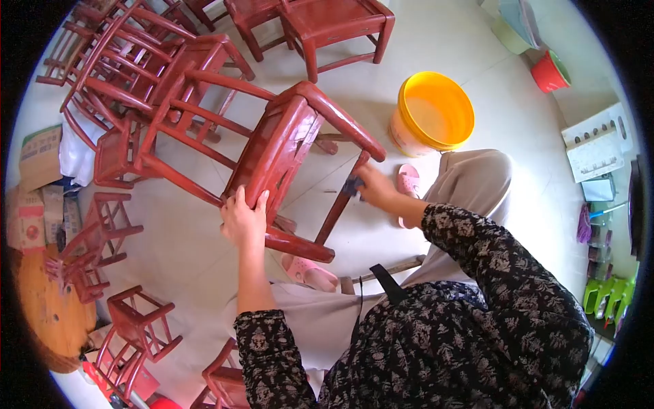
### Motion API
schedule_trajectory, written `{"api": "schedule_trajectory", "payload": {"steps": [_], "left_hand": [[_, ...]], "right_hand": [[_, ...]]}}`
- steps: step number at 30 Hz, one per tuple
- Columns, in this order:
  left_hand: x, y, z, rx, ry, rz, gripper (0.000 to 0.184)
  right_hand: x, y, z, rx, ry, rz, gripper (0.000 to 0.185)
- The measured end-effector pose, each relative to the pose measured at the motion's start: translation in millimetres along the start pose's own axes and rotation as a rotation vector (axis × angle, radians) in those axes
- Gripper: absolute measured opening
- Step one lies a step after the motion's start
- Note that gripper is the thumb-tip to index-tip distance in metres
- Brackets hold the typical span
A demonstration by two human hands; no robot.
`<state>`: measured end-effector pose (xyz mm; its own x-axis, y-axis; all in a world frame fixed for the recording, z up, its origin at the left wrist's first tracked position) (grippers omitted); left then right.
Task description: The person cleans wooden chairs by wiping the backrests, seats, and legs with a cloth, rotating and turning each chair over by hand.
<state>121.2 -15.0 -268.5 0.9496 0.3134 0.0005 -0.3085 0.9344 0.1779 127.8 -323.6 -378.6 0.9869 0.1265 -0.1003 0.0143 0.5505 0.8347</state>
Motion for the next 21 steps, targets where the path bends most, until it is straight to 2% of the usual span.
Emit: {"api": "schedule_trajectory", "payload": {"steps": [2, 5, 6, 8, 9, 11, 12, 14, 15, 16, 18, 20, 21], "left_hand": [[0, -1, -1, 0.004, -0.008, -0.006, 0.058], [-1, -1, 0, -0.002, -0.016, -0.016, 0.058], [0, 0, 0, 0.003, -0.013, -0.009, 0.058], [0, -1, -1, 0.028, -0.018, -0.008, 0.058], [0, -1, 1, 0.022, -0.019, -0.004, 0.058], [0, 1, 1, 0.020, -0.021, 0.004, 0.058], [-1, 1, 0, 0.016, -0.020, 0.010, 0.057], [-1, 0, 0, 0.009, -0.017, 0.008, 0.057], [-1, 1, 0, 0.007, -0.013, 0.001, 0.057], [0, 2, -3, 0.016, -0.004, 0.002, 0.057], [0, -1, -2, 0.004, -0.053, -0.015, 0.057], [1, -1, -3, -0.005, -0.043, -0.010, 0.056], [0, -1, -2, 0.000, -0.025, -0.011, 0.056]], "right_hand": [[12, 20, 23, -0.086, -0.154, 0.259, 0.030], [31, 10, 3, -0.394, 0.085, 0.256, 0.035], [29, 9, -7, -0.389, 0.092, 0.259, 0.035], [15, 7, -8, -0.270, -0.141, 0.189, 0.035], [9, 2, -23, -0.184, -0.090, 0.091, 0.036], [-27, 32, -74, -0.336, 0.155, 0.234, 0.035], [-46, 30, -96, -0.244, 0.131, 0.225, 0.039], [-83, 36, -145, -0.087, 0.300, 0.280, 0.050], [-84, 41, -146, -0.132, 0.330, 0.345, 0.049], [-84, 45, -141, -0.174, 0.363, 0.404, 0.049], [-53, 29, -103, -0.303, 0.341, 0.392, 0.050], [-16, 10, -47, -0.386, 0.252, 0.288, 0.053], [-3, 11, -14, -0.465, 0.145, 0.324, 0.056]]}}
Point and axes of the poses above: each hand's wrist, its own x-axis towards the middle knuckle, its own z-axis out of the back of the hand, y = z × x, the point moved 10 cm from there along x, towards the middle knuckle, and after that the axes turned 15 degrees about x, right-handed, at the moved point
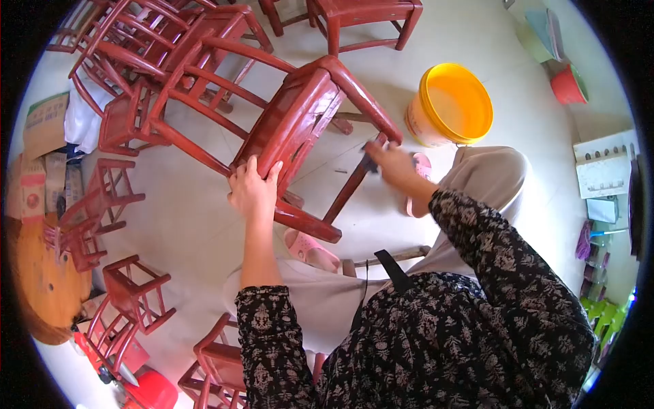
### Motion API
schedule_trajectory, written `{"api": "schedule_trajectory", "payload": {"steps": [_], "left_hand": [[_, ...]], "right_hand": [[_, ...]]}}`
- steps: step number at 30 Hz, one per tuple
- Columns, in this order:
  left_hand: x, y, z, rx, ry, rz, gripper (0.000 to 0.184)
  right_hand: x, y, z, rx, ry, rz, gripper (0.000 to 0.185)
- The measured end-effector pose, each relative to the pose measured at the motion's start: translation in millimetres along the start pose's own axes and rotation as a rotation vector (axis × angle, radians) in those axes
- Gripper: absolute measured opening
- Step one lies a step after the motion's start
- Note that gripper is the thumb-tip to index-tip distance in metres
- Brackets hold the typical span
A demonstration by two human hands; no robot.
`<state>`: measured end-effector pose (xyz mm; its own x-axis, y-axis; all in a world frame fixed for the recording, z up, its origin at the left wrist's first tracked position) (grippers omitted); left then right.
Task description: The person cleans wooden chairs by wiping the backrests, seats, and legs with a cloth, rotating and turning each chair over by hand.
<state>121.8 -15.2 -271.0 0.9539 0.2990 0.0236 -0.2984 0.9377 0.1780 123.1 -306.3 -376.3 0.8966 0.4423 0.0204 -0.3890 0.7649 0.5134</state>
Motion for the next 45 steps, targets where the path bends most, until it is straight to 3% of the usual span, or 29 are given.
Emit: {"api": "schedule_trajectory", "payload": {"steps": [2, 4, 5, 7, 9, 10, 13, 14, 17, 21, 22, 26, 28, 34, 37, 40, 45], "left_hand": [[0, 1, 1, 0.006, 0.014, 0.002, 0.056], [-1, 0, 3, 0.011, 0.002, 0.006, 0.056], [0, 0, 4, 0.009, -0.005, 0.010, 0.056], [0, 2, 0, 0.018, 0.003, 0.017, 0.056], [1, 1, -2, 0.014, -0.001, 0.013, 0.056], [1, 2, -1, 0.014, -0.003, 0.021, 0.056], [-2, 0, 5, 0.013, -0.021, 0.006, 0.055], [-2, 0, 3, 0.014, -0.019, 0.006, 0.055], [0, 1, 0, 0.008, -0.030, 0.012, 0.055], [0, 2, 1, 0.006, -0.028, 0.015, 0.055], [-1, 1, 1, 0.007, -0.035, 0.013, 0.055], [0, 2, 0, 0.023, -0.044, -0.002, 0.055], [3, 1, -8, -0.007, 0.059, 0.010, 0.060], [1, 1, -2, 0.013, -0.016, 0.006, 0.056], [2, 1, -4, 0.013, -0.010, 0.010, 0.057], [1, 1, -2, 0.006, -0.010, 0.001, 0.056], [1, 1, -2, 0.002, 0.005, 0.005, 0.055]], "right_hand": [[2, -5, 20, -0.094, -0.100, 0.010, 0.059], [-6, -18, -3, -0.116, -0.037, -0.188, 0.064], [-8, -13, -13, -0.118, -0.042, -0.182, 0.064], [-24, -12, -50, 0.024, 0.135, -0.369, 0.063], [-37, 20, -70, 0.086, 0.284, -0.224, 0.056], [-37, 53, -52, 0.061, 0.284, -0.042, 0.052], [-25, 43, -40, -0.059, 0.347, 0.127, 0.053], [-17, -1, -52, -0.007, 0.391, -0.179, 0.054], [-12, 23, -12, -0.116, 0.269, 0.001, 0.055], [-27, 21, -58, 0.039, 0.215, -0.185, 0.055], [-29, 51, -48, 0.038, 0.203, -0.076, 0.051], [-22, 60, -36, -0.026, 0.254, 0.106, 0.044], [-9, 39, -16, -0.051, 0.246, 0.066, 0.043], [-6, 39, -33, -0.107, 0.193, -0.063, 0.033], [-13, 51, -44, -0.038, 0.203, -0.007, 0.029], [-13, 57, -32, -0.084, 0.233, 0.255, 0.027], [2, 14, -5, -0.149, 0.167, 0.041, 0.032]]}}
Point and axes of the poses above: each hand's wrist, its own x-axis towards the middle knuckle, its own z-axis out of the back of the hand, y = z × x, the point moved 10 cm from there along x, towards the middle knuckle, and after that the axes turned 15 degrees about x, right-handed, at the moved point
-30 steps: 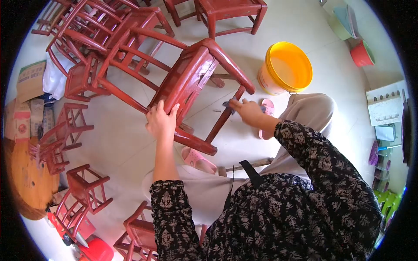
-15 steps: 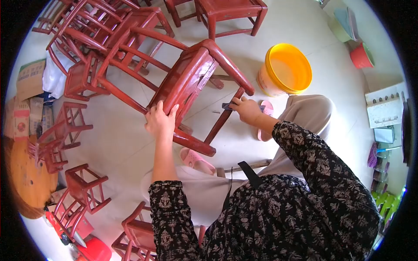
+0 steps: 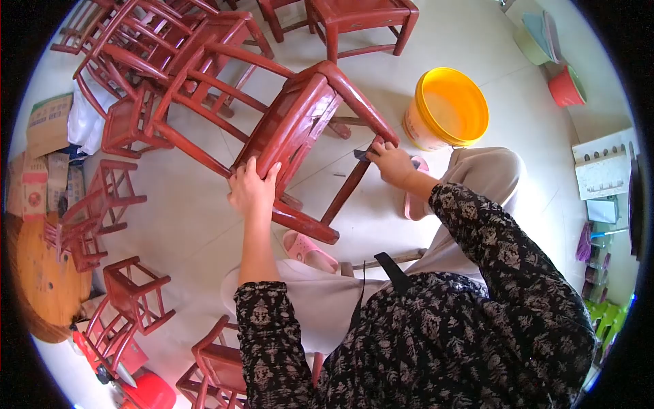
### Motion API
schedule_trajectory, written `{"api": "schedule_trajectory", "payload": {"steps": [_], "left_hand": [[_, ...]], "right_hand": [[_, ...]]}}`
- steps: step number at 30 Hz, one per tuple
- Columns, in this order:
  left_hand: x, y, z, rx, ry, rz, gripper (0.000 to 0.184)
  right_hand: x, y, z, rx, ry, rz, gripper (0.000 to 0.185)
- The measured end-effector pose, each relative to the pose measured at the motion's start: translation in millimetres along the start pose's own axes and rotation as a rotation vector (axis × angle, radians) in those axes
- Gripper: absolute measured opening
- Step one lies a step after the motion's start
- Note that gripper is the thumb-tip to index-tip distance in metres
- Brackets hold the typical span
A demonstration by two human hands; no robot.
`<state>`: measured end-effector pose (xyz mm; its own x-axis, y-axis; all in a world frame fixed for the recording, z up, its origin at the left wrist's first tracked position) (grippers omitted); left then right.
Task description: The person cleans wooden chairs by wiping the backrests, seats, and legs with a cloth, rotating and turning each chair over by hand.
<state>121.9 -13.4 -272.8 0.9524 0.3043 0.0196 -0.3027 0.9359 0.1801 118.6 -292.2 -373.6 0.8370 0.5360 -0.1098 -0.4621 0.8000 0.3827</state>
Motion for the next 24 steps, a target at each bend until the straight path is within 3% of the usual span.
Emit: {"api": "schedule_trajectory", "payload": {"steps": [5, 10, 11, 13, 20, 22, 24], "left_hand": [[1, 0, -3, -0.001, -0.003, 0.006, 0.056], [1, 0, -1, 0.004, 0.018, 0.020, 0.058], [1, 0, -1, 0.003, 0.021, 0.021, 0.058], [1, 0, -2, 0.000, 0.030, 0.016, 0.062], [0, -1, -3, -0.003, 0.043, 0.016, 0.062], [2, 0, -2, 0.007, 0.015, 0.024, 0.057], [2, 0, -1, 0.011, 0.016, 0.024, 0.057]], "right_hand": [[-22, 25, -35, 0.125, -0.040, -0.200, 0.037], [-34, 44, -35, 0.105, -0.053, 0.123, 0.047], [-33, 35, -34, 0.104, -0.050, 0.123, 0.047], [-29, -2, -33, 0.104, -0.098, -0.117, 0.048], [-36, 23, -39, 0.172, -0.177, -0.104, 0.046], [-39, 49, -45, 0.166, -0.079, 0.068, 0.040], [-36, 50, -42, 0.199, -0.064, 0.100, 0.035]]}}
Point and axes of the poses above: each hand's wrist, its own x-axis towards the middle knuckle, its own z-axis out of the back of the hand, y = z × x, the point moved 10 cm from there along x, towards the middle knuckle, and after that the axes turned 15 degrees about x, right-handed, at the moved point
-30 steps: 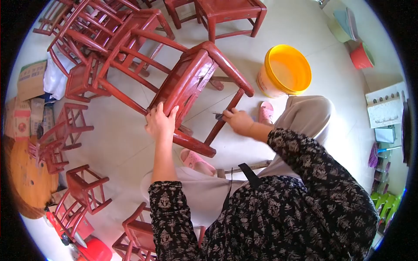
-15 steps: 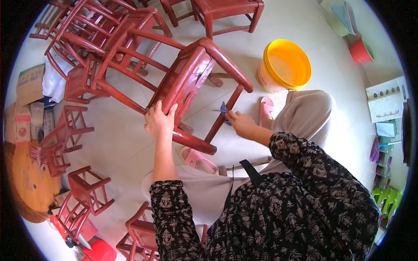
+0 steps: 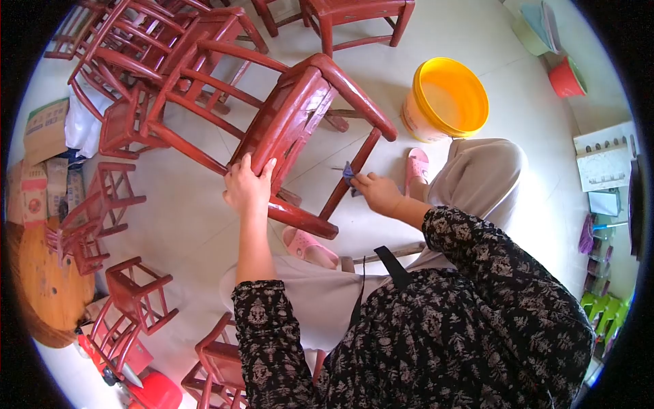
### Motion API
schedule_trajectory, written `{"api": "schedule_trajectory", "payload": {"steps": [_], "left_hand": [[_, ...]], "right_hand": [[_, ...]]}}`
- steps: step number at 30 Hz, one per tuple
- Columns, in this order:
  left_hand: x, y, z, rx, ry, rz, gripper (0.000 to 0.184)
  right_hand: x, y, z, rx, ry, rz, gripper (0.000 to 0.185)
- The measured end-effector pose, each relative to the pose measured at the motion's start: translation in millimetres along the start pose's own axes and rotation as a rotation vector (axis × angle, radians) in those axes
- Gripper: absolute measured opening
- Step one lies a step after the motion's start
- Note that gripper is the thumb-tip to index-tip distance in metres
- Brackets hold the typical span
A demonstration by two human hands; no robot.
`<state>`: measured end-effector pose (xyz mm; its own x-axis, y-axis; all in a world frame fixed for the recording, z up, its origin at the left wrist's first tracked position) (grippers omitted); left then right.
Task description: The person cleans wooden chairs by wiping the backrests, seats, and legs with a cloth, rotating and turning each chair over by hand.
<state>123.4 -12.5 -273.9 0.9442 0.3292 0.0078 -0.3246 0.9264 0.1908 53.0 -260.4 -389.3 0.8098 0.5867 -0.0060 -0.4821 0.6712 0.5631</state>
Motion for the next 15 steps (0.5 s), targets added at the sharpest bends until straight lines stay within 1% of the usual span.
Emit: {"api": "schedule_trajectory", "payload": {"steps": [2, 3, 6, 8, 10, 11, 12, 14, 15], "left_hand": [[-1, 0, 1, 0.000, 0.007, 0.002, 0.057], [-1, 0, 2, -0.012, 0.019, -0.001, 0.059], [-1, 0, 0, -0.024, 0.028, -0.005, 0.061], [1, 0, 2, -0.022, 0.024, -0.004, 0.061], [0, -1, 3, -0.002, 0.049, -0.003, 0.061], [0, -1, 2, 0.000, 0.048, 0.000, 0.061], [-1, -1, 4, -0.016, 0.015, -0.007, 0.061], [-3, -1, 3, -0.026, -0.011, -0.024, 0.061], [-2, -1, 0, -0.021, 0.002, -0.019, 0.061]], "right_hand": [[8, -25, 8, -0.021, -0.023, -0.129, 0.035], [11, -29, 26, -0.021, -0.131, -0.127, 0.035], [19, -37, 23, -0.055, -0.066, -0.157, 0.033], [15, -22, 13, -0.052, -0.056, -0.152, 0.032], [10, 3, -6, 0.011, 0.006, -0.073, 0.030], [9, 12, -10, -0.022, 0.018, -0.043, 0.030], [9, 9, -9, -0.016, 0.018, -0.042, 0.030], [6, 4, -1, 0.010, -0.007, 0.085, 0.031], [6, -11, 2, -0.003, 0.023, 0.004, 0.034]]}}
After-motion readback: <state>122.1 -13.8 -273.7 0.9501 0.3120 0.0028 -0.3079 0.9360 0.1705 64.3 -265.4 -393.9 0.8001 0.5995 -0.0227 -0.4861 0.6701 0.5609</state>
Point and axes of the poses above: each hand's wrist, its own x-axis towards the middle knuckle, its own z-axis out of the back of the hand, y = z × x, the point moved 10 cm from there along x, towards the middle knuckle, and after that the axes turned 15 degrees about x, right-handed, at the moved point
